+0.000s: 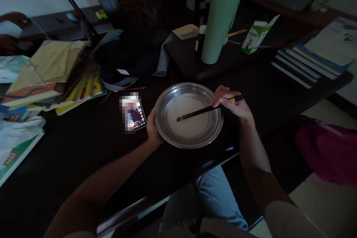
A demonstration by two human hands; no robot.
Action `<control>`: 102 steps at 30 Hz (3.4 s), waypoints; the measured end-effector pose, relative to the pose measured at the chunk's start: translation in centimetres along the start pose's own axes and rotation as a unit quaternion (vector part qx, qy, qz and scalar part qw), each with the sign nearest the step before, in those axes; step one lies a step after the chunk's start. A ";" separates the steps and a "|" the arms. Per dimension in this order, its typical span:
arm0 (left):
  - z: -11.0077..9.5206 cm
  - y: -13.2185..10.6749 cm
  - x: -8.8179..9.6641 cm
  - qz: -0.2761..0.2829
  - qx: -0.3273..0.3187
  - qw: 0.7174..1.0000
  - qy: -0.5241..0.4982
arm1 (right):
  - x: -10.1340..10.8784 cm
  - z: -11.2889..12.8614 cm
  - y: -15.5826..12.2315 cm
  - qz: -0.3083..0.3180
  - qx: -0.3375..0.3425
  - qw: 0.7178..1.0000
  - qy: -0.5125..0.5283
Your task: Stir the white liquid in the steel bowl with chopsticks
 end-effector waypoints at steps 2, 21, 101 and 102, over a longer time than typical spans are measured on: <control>0.0 0.0 0.0 0.008 0.001 1.000 -0.003 | 0.0 -0.1 0.1 -0.029 -0.002 1.000 -0.012; 0.2 0.3 0.4 0.027 -0.009 1.000 -0.002 | 0.0 0.0 0.2 -0.034 0.009 0.999 -0.009; 0.4 0.5 0.6 0.027 -0.018 0.999 0.014 | 0.6 -0.7 -0.2 -0.151 -0.008 0.988 0.035; 0.4 0.5 0.7 0.028 -0.020 0.999 0.015 | 0.7 -0.7 -0.3 -0.158 -0.004 0.986 0.045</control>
Point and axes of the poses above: each hand's wrist, its own y-axis towards the middle knuckle, its own x-axis out of the back of the hand, z = x × y, the point moved 1 cm from there along y, towards the middle knuckle, and after that the axes turned 6 degrees about -z, right-handed, at the moved point
